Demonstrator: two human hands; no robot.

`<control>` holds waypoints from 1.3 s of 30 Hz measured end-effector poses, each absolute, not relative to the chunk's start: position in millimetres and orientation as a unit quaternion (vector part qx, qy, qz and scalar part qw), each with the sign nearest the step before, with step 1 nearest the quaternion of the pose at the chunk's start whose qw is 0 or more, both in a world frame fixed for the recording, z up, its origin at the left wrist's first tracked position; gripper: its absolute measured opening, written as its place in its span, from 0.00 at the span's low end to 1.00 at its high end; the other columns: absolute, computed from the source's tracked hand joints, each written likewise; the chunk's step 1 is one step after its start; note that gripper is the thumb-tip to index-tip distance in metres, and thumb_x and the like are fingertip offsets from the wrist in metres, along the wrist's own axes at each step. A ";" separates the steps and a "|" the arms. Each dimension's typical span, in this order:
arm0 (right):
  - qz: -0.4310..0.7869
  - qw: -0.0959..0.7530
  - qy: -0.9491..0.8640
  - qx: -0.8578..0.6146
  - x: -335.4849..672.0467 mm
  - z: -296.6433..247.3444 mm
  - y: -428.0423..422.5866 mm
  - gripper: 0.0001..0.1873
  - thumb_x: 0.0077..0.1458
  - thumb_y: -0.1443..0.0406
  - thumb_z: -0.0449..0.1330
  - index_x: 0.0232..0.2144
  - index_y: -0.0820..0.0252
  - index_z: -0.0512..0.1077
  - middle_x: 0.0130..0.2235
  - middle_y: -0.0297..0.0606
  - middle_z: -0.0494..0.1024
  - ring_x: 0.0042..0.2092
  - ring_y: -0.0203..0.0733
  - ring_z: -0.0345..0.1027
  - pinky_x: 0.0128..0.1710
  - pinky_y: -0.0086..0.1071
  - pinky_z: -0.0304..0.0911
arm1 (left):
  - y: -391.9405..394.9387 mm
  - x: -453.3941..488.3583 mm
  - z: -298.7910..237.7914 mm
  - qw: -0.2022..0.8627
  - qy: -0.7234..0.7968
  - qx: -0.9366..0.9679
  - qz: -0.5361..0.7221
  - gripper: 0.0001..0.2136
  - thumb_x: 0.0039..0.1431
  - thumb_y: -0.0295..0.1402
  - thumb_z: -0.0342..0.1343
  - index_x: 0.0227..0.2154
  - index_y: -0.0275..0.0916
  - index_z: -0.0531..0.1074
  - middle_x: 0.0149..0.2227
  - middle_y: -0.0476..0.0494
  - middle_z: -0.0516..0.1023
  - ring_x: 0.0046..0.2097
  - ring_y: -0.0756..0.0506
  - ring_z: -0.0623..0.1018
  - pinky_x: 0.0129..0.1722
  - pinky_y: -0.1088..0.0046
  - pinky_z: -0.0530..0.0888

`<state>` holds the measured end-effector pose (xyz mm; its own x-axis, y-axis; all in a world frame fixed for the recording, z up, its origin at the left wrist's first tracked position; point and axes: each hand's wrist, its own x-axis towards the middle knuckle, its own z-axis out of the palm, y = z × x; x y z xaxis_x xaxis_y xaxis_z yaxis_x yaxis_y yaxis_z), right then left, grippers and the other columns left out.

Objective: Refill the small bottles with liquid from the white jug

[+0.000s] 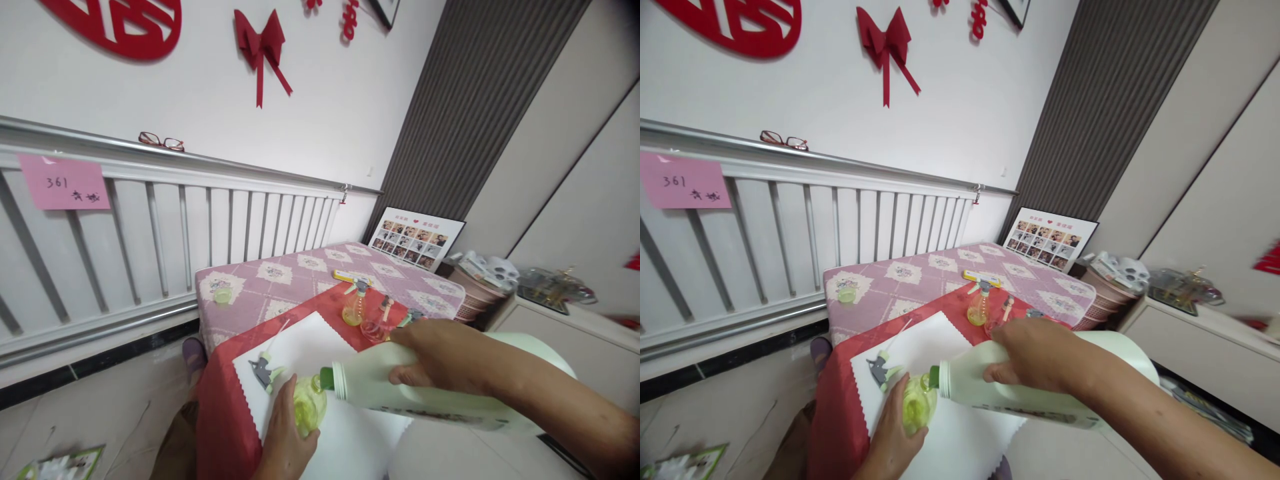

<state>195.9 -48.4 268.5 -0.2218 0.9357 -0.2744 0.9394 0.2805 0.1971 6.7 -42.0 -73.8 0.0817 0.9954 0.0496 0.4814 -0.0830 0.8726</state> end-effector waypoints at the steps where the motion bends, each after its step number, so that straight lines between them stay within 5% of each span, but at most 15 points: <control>1: -0.005 0.171 0.781 0.600 195.7 268.6 -48.3 0.16 0.51 0.52 0.59 0.34 0.56 0.75 0.38 0.48 0.82 0.40 0.59 0.75 0.32 0.38 0.58 | -42.2 6.5 -73.9 0.358 0.575 0.645 0.354 0.45 0.42 0.29 0.58 0.66 0.30 0.47 0.70 0.33 0.53 0.70 0.39 0.55 0.69 0.63 0.55; 39: -0.005 0.173 0.786 0.594 192.6 271.4 -50.0 0.17 0.52 0.51 0.58 0.35 0.57 0.75 0.37 0.49 0.82 0.39 0.60 0.75 0.32 0.39 0.58 | -40.1 6.7 -76.7 0.337 0.576 0.654 0.356 0.44 0.42 0.29 0.57 0.65 0.27 0.48 0.68 0.30 0.56 0.69 0.37 0.57 0.68 0.61 0.58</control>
